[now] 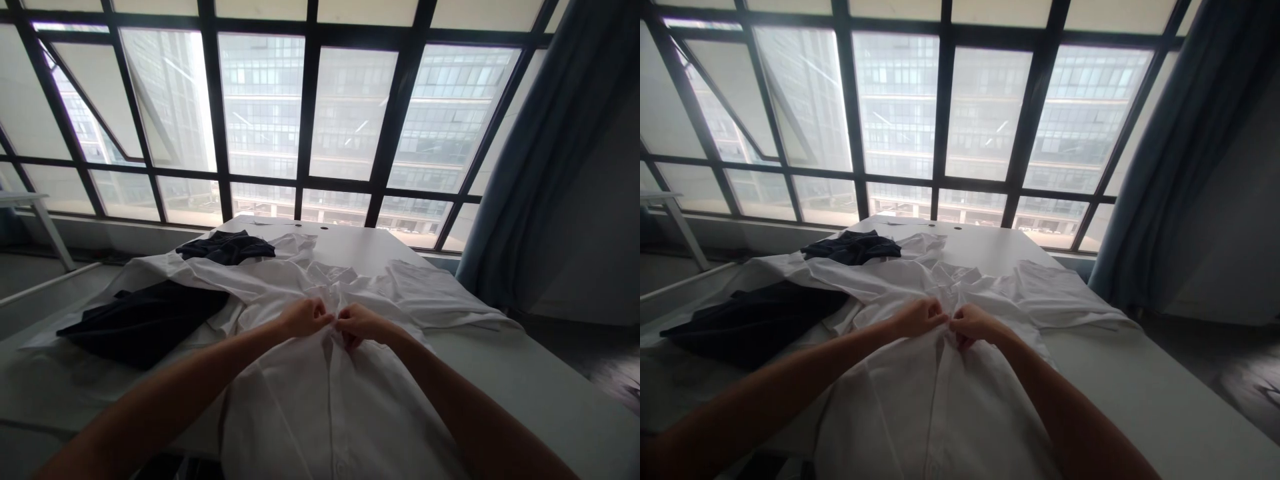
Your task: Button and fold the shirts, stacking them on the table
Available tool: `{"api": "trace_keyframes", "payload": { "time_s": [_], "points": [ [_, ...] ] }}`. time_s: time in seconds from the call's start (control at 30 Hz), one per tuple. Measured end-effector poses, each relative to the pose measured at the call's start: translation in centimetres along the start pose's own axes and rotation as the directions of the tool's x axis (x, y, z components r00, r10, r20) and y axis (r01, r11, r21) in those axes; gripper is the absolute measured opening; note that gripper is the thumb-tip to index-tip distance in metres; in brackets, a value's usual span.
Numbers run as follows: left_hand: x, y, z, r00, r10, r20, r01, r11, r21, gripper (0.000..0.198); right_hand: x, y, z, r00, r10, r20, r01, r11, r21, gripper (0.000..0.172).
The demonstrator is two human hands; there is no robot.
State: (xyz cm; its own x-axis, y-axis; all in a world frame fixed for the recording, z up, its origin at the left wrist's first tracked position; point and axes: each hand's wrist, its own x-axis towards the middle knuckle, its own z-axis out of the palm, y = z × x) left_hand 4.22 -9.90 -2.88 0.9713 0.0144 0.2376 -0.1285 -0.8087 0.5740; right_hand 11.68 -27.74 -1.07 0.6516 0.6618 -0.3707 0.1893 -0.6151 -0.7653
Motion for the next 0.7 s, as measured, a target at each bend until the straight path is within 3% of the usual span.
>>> {"api": "trace_keyframes", "payload": {
  "time_s": [0.1, 0.23, 0.37, 0.57, 0.7],
  "points": [
    [-1.4, 0.7, 0.3, 0.991, 0.062, 0.119, -0.064, 0.998, 0.015, 0.027, -0.3, 0.1, -0.4, 0.999, -0.025, 0.022, 0.023, 0.996, 0.08, 0.022],
    [-1.5, 0.6, 0.8, 0.985, 0.141, 0.099, -0.143, 0.989, 0.02, 0.023, -0.2, 0.3, -0.3, 0.998, -0.053, 0.024, 0.05, 0.992, 0.116, 0.018],
    [-1.2, -0.1, 1.5, 0.987, 0.149, 0.061, -0.15, 0.988, 0.017, 0.021, 0.4, 0.7, 0.2, 0.997, -0.075, 0.015, 0.073, 0.989, 0.125, 0.019],
    [-0.9, -0.2, 1.8, 0.983, 0.152, -0.107, -0.168, 0.972, -0.164, 0.021, 1.3, 1.6, 0.9, 0.994, -0.107, 0.003, 0.107, 0.993, -0.043, 0.021],
    [-0.5, -1.2, -0.9, 0.988, 0.124, -0.095, -0.133, 0.986, -0.103, 0.022, 1.1, 1.9, -2.0, 0.998, -0.057, -0.034, 0.046, 0.963, -0.266, 0.022]
  ]
}}
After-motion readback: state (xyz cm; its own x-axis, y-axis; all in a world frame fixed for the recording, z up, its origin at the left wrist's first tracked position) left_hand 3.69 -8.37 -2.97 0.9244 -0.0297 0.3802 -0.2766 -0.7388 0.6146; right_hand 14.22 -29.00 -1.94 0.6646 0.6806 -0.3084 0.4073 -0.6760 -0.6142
